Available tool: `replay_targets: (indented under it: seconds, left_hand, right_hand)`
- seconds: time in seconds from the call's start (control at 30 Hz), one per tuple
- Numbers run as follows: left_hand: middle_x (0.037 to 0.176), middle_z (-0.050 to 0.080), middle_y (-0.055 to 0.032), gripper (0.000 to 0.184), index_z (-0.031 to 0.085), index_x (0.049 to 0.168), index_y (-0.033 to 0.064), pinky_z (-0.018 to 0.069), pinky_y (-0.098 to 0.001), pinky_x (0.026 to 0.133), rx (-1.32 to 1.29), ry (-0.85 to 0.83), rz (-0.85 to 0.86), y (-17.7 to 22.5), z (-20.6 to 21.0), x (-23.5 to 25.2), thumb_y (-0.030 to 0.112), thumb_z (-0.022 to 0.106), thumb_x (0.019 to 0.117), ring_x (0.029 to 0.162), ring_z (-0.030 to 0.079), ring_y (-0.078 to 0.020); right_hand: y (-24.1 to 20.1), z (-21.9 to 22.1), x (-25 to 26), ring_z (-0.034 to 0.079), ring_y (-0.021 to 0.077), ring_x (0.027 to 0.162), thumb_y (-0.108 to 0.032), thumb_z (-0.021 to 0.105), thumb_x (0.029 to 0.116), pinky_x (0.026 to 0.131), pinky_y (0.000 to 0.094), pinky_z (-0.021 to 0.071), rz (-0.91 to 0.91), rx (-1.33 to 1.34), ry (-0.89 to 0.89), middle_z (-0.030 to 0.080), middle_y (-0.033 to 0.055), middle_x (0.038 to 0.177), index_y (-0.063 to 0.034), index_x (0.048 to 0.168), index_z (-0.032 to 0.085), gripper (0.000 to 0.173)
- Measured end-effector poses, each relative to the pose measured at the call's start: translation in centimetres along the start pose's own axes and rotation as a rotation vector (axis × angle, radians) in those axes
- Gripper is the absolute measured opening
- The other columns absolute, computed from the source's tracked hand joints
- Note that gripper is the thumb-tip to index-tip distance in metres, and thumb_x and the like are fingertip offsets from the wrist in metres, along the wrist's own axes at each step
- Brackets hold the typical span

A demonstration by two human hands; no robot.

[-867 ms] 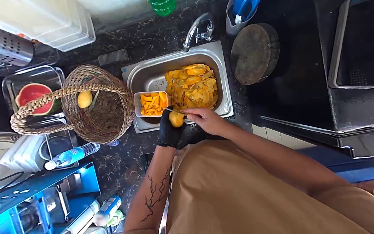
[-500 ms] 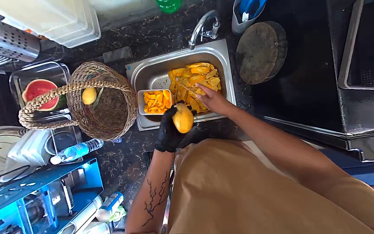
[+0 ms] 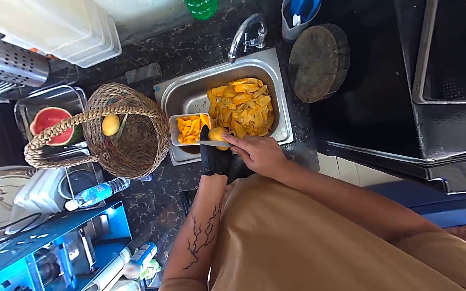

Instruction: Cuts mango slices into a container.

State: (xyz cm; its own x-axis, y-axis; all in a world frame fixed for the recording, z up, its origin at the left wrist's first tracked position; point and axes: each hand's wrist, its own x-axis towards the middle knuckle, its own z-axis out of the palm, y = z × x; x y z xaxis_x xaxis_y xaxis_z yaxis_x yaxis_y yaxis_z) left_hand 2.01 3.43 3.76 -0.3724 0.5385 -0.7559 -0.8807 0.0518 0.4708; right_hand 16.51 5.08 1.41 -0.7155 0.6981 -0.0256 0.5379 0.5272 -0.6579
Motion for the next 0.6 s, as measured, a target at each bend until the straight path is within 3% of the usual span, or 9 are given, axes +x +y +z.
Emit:
replay_targets:
  seconds: [0.07,0.17,0.3,0.4,0.6]
  left_hand:
    - [0.107,0.064,-0.0101,0.032,0.052,0.126,0.0131,0.0583,-0.0387,0.082,-0.014,-0.081,0.034,-0.3,-2.1,1.2,0.037,0.041,0.1076,0.095,0.066,-0.0208]
    - [0.102,0.065,-0.0097,0.031,0.054,0.123,0.0130,0.0589,-0.0375,0.077,0.009,-0.094,0.058,0.1,-2.7,1.1,0.037,0.043,0.1074,0.089,0.067,-0.0200]
    - [0.105,0.066,-0.0093,0.039,0.054,0.126,0.0138,0.0591,-0.0394,0.080,0.015,-0.074,0.060,0.0,-2.9,0.8,0.045,0.037,0.1088,0.093,0.067,-0.0194]
    - [0.105,0.065,-0.0095,0.033,0.054,0.125,0.0138,0.0583,-0.0396,0.080,0.017,-0.042,0.069,-0.1,-3.3,1.1,0.040,0.042,0.1076,0.093,0.067,-0.0201]
    - [0.103,0.068,-0.0085,0.037,0.060,0.123,0.0166,0.0604,-0.0422,0.073,0.209,-0.048,-0.003,0.6,-4.8,0.1,0.047,0.051,0.1035,0.089,0.069,-0.0216]
  right_hand:
    - [0.0,-0.4,0.2,0.067,0.0196,0.076,-0.042,0.046,0.1084,0.064,0.0422,0.0546,0.019,0.070,-0.054,0.068,0.0017,0.086,-0.0400,0.149,0.054,0.041]
    - [0.0,-1.4,0.7,0.072,0.0189,0.091,-0.043,0.046,0.1087,0.076,0.0483,0.0587,0.018,0.197,-0.194,0.074,0.0000,0.107,-0.0400,0.151,0.050,0.043]
    - [0.4,-1.8,1.2,0.072,0.0195,0.089,-0.043,0.048,0.1084,0.075,0.0489,0.0589,-0.038,0.183,-0.265,0.075,0.0004,0.108,-0.0393,0.154,0.047,0.045]
    - [0.5,-1.2,1.2,0.072,0.0175,0.088,-0.042,0.047,0.1087,0.074,0.0474,0.0589,-0.016,0.184,-0.218,0.075,-0.0019,0.105,-0.0416,0.149,0.053,0.040]
    - [1.1,-2.4,2.3,0.068,0.0087,0.114,-0.037,0.049,0.1092,0.098,0.0469,0.0566,0.122,0.466,-0.306,0.070,-0.0099,0.132,-0.0375,0.141,0.063,0.035]
